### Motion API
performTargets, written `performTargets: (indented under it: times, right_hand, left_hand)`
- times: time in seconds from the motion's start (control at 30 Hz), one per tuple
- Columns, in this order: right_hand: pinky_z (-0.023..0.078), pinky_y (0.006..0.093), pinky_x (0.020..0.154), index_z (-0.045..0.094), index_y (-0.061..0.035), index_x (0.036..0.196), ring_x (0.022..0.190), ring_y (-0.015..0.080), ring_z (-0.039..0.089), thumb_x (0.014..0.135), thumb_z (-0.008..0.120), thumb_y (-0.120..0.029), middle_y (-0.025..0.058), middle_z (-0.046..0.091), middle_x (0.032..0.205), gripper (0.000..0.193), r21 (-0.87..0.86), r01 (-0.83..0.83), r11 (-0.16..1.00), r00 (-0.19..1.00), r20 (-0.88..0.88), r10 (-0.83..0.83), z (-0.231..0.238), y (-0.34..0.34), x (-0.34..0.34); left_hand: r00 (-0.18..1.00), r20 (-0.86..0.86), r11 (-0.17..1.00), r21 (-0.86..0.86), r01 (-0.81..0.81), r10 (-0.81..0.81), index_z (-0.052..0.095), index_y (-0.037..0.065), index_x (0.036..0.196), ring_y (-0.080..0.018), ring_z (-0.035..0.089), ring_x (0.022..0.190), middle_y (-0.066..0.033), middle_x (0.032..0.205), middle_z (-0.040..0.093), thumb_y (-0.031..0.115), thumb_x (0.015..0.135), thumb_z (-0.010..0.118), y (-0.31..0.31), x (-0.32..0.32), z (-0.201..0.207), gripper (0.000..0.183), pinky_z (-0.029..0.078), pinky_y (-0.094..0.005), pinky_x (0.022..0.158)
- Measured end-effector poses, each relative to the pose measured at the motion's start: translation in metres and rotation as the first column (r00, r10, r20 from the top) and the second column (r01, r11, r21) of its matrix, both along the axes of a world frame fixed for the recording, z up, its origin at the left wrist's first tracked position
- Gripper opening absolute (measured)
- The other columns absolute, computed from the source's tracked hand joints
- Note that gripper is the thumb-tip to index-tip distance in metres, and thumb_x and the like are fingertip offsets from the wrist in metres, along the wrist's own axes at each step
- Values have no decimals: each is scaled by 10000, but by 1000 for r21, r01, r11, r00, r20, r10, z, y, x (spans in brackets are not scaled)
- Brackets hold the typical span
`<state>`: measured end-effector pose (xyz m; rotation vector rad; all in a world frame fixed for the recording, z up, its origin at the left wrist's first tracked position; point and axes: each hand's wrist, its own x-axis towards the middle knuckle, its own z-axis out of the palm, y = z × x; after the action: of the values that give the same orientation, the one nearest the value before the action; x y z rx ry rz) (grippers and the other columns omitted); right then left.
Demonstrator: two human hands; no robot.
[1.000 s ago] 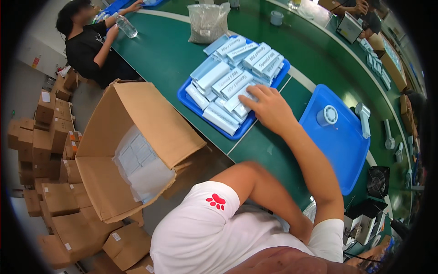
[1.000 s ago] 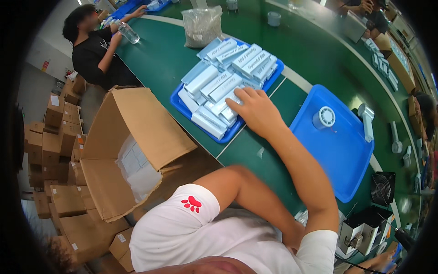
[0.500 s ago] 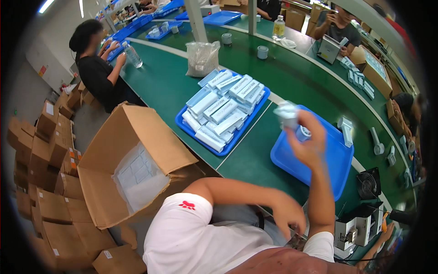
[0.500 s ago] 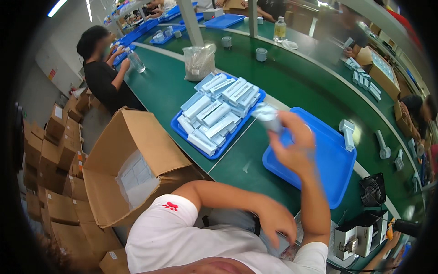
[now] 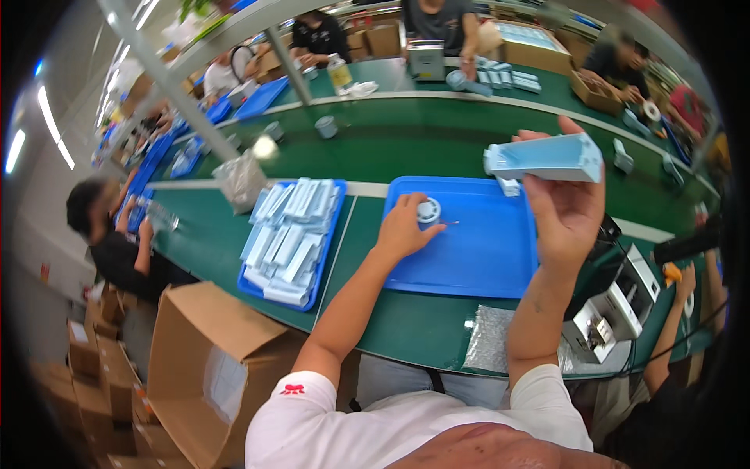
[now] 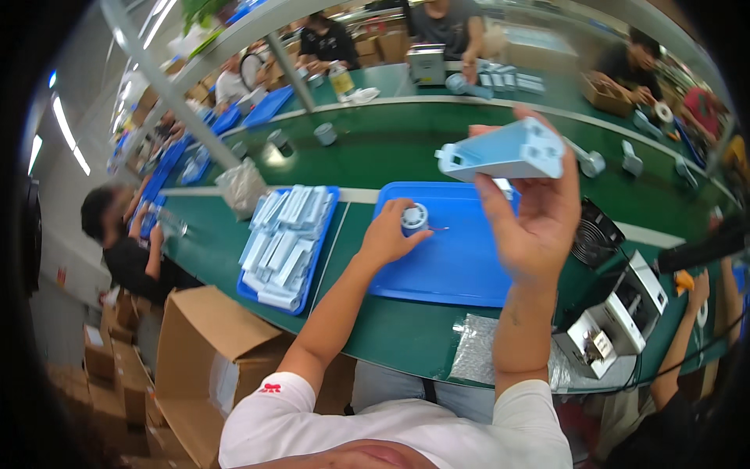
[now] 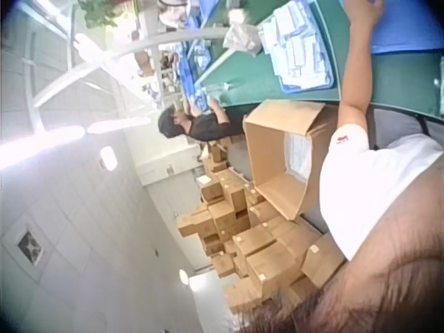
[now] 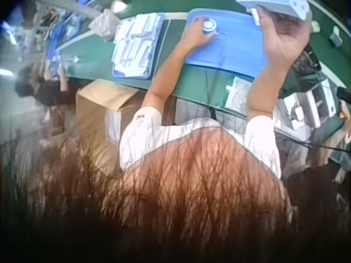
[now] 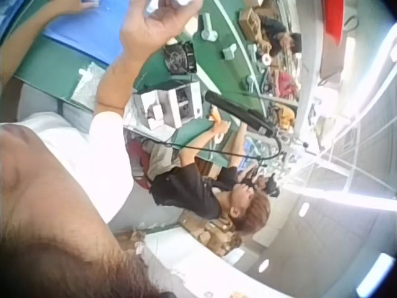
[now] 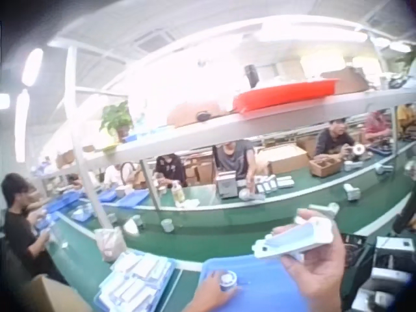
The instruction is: The person uses a handheld electric screwdriver to fasten screws into light blue plastic housings. They repeatedly pick up a housing, drive screws into it, and place the finished unit into a blue tray. The person also handles a small cylindrical component, attaching it to the housing before placing the assembly in the tray.
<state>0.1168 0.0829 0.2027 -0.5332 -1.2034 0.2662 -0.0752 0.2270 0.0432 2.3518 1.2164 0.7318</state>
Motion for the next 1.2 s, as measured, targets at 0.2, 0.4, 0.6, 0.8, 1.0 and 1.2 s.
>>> performTargets:
  times: [0.2,0.4,0.6,0.8,1.0,1.2]
  right_hand:
    - [514,421,1060,464,45,1457,1203,317,672,839,719,125,269,683,1247,674,4,60,998,997,48,-60,9,-10,15]
    - [546,405,1016,593,68,1311,1156,310,702,844,724,110,250,715,1204,487,171,129,977,959,230,-167,0,-1,18]
    - [546,482,1033,547,76,1345,1189,392,680,866,758,57,283,679,1255,524,207,-35,978,998,64,22,-3,3,3]
    - [508,517,1085,499,82,1403,1251,414,636,859,728,52,306,626,1322,591,58,-179,982,939,-288,188,-4,5,6]
    - [515,481,1074,503,90,1392,1268,377,632,853,743,31,312,630,1315,593,-52,-336,940,909,-279,310,-14,18,3]
    - [530,471,1051,507,86,1377,1229,377,654,864,720,81,334,631,1303,555,10,-307,952,940,-152,305,-14,18,-14]
  left_hand:
    - [837,547,994,-89,56,1,544,54,1376,-272,691,1087,-135,1228,620,232,797,905,1,16,52,705,582,-375,897]
    - [453,868,967,108,231,-205,504,-4,1400,-237,698,1103,-127,1224,617,59,846,851,-30,13,151,657,575,-347,965]
    - [383,870,941,227,250,-311,513,-19,1431,-236,693,1120,-111,1303,564,64,828,855,-43,5,153,699,570,-346,953]
    - [348,870,906,220,362,-350,505,-29,1457,-206,661,1143,-96,1336,543,39,852,825,-40,1,151,687,543,-342,982]
    - [338,869,890,213,403,-362,506,-24,1456,-204,647,1168,-83,1323,559,51,840,843,-41,1,152,706,540,-342,994]
    - [311,879,883,214,418,-361,512,-12,1437,-185,654,1139,-69,1308,556,149,747,947,-39,3,150,831,567,-329,967]
